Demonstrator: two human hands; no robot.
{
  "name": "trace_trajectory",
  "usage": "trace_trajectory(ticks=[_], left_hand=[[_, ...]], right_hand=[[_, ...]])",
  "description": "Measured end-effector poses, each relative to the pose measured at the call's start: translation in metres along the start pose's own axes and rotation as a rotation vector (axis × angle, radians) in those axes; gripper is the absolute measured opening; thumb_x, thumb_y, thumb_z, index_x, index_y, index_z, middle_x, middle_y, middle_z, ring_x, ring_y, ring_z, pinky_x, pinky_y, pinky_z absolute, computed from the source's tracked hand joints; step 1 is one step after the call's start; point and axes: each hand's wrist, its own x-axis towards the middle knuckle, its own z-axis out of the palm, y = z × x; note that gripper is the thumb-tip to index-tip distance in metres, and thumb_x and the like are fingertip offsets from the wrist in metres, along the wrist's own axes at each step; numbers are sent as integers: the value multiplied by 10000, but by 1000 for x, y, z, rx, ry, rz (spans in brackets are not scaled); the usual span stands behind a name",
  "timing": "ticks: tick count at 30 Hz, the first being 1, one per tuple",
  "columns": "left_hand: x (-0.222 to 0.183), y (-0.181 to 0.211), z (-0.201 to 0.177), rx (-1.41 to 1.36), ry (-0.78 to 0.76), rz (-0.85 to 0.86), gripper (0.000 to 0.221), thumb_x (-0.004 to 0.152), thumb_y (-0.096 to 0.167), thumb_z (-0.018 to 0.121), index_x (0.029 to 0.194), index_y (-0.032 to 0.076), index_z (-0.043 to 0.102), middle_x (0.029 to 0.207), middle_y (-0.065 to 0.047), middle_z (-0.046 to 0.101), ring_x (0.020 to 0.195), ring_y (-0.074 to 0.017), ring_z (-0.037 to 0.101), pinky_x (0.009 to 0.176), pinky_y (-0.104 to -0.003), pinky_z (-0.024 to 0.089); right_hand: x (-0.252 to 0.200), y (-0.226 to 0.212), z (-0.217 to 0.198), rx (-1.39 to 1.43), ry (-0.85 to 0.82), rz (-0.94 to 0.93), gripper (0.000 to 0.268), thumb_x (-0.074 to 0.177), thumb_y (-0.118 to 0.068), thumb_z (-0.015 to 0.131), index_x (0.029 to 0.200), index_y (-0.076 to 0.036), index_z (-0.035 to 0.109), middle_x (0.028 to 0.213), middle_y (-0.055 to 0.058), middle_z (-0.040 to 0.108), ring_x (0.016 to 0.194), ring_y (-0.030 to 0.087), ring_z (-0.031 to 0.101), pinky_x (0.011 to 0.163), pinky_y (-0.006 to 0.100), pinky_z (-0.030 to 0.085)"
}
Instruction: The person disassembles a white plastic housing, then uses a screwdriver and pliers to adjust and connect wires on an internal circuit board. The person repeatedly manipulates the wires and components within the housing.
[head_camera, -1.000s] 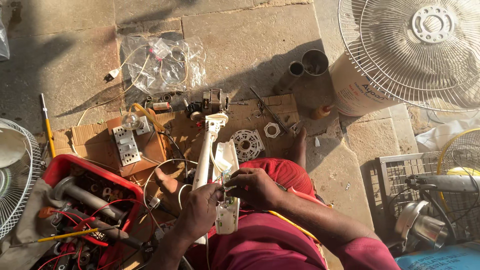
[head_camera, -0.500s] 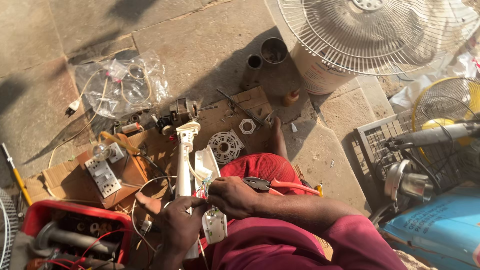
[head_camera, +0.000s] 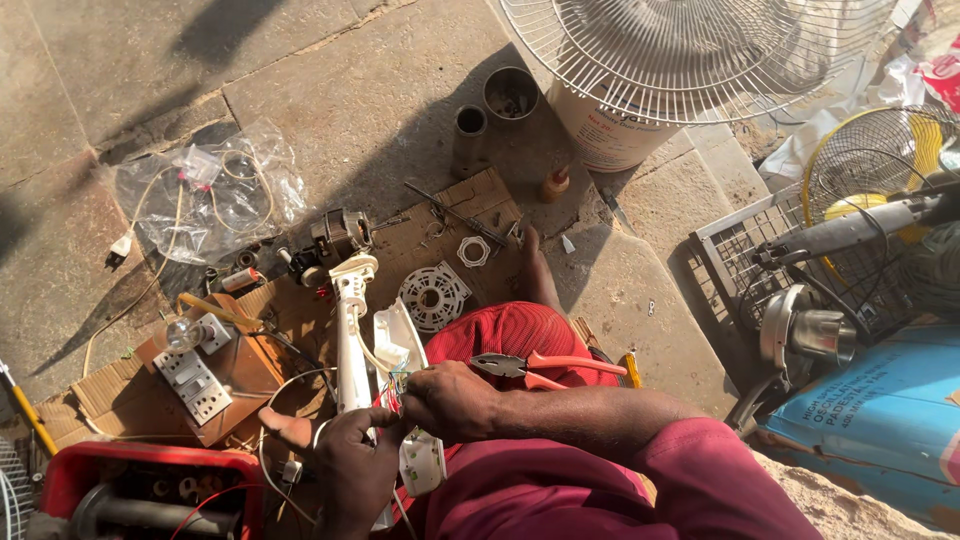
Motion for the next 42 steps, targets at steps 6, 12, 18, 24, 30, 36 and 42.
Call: trace_trajectory(ticks=[6,12,18,24,30,36,42], left_hand=[[-5,-7,10,-63,-8,128,233,836,38,671,1031,32,798,963,-146,794,918,-243,776,811,-350,583],[-3,-78,37,-224,-83,-124,235,907,30,644,1103,-8,768,920,-166,800,903,-221,774,854,-320,569],[18,-111,54,-284,-121,-54,271,945,30,588,1168,-39,725,975,-173,791,936,-222,752,880,-316,565],[-7,-48,28,-113,-16,-85,222,943,112,619,1039,24,799,898,-168,797,852,-217,787,787,-351,601],[1,-15,3,39,204,219,129,801,47,718,911,31,784,813,-180,708,779,-331,702,722,-415,548],[1,-45,6,-220,150,252,117,908,32,720,1016,22,766,954,-146,765,869,-256,768,804,-346,616],[7,-35,-6,-62,41,383,138,859,60,768,991,20,778,894,-159,733,823,-312,727,722,-408,578]], right_hand=[[-1,-2,-1,-19,91,24,382,1052,-285,621,785,-17,671,690,176,655,639,358,683,651,479,574],[3,15,-15,386,40,-109,458,877,-358,781,1141,-3,666,995,152,701,901,270,700,770,429,598],[4,22,0,85,87,-188,306,978,-351,742,924,-52,717,903,93,717,865,247,714,779,405,613],[3,13,10,88,134,-4,351,953,-335,760,849,-21,642,862,102,667,775,238,702,667,389,588],[15,10,24,441,136,175,184,968,-231,706,963,-51,743,828,103,780,750,102,733,666,326,590],[10,53,10,683,262,684,351,1035,-341,657,846,-46,624,694,-3,583,577,83,523,501,256,408],[-6,47,-2,696,-55,833,299,967,-199,674,1184,7,675,1031,60,724,905,123,695,832,280,587]])
